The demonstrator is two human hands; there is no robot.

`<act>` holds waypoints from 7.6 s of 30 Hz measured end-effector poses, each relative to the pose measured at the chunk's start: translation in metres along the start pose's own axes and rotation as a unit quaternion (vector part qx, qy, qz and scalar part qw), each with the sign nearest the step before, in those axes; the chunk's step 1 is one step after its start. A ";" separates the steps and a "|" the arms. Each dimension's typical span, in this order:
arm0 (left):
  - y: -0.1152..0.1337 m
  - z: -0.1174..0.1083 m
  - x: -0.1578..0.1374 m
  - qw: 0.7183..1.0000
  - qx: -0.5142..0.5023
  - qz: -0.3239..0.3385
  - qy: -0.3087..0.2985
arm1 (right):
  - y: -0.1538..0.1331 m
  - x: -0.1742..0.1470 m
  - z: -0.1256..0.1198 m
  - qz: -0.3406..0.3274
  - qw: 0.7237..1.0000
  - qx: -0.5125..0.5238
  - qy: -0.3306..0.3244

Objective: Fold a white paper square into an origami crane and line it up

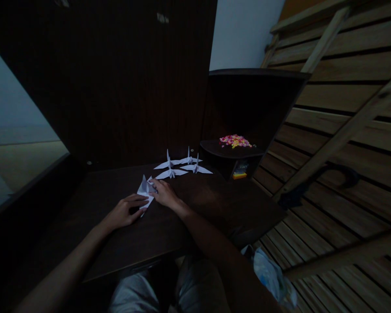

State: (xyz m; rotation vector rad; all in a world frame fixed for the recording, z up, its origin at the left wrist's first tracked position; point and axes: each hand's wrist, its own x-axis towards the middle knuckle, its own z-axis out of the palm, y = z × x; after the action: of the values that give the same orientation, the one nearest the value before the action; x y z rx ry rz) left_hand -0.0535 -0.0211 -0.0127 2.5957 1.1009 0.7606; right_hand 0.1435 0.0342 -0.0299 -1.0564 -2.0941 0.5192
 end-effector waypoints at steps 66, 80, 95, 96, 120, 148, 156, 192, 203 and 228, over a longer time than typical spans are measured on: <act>-0.031 0.000 0.021 0.991 -0.024 -0.116 0.068 | 0.005 0.015 0.000 0.037 0.997 0.062 -0.025; -0.034 0.004 0.028 0.993 -0.029 -0.095 0.058 | 0.009 0.016 -0.003 -0.007 0.997 0.069 -0.045; -0.026 0.004 0.028 0.993 -0.012 -0.099 0.058 | 0.006 0.011 0.001 -0.080 0.995 0.052 0.013; -0.026 0.004 0.028 0.993 -0.009 -0.100 0.058 | 0.005 0.011 0.001 -0.083 0.995 0.051 0.017; -0.020 0.004 0.028 0.993 -0.007 -0.105 0.062 | -0.016 0.008 -0.003 -0.128 0.991 0.031 0.020; -0.025 0.010 0.027 0.993 0.015 -0.097 0.070 | -0.033 -0.005 0.012 -0.204 0.955 -0.147 0.159; -0.027 0.011 0.026 0.993 0.009 -0.095 0.076 | -0.032 -0.005 0.015 -0.232 0.954 -0.114 0.153; -0.027 0.011 0.026 0.992 -0.002 -0.099 0.081 | -0.036 0.005 0.006 -0.180 0.979 0.062 0.074; -0.031 0.010 0.025 0.992 -0.051 -0.078 0.080 | -0.040 0.001 -0.004 -0.171 0.979 0.085 0.073; -0.035 -0.003 0.018 0.987 -0.087 -0.117 0.070 | -0.029 0.003 0.008 -0.129 0.988 0.067 0.050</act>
State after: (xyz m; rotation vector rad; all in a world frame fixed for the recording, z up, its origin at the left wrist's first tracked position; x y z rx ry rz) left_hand -0.0652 0.0162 -0.0167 2.2499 1.2875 0.9463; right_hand 0.1211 0.0195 -0.0154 -0.7087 -2.0386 0.4610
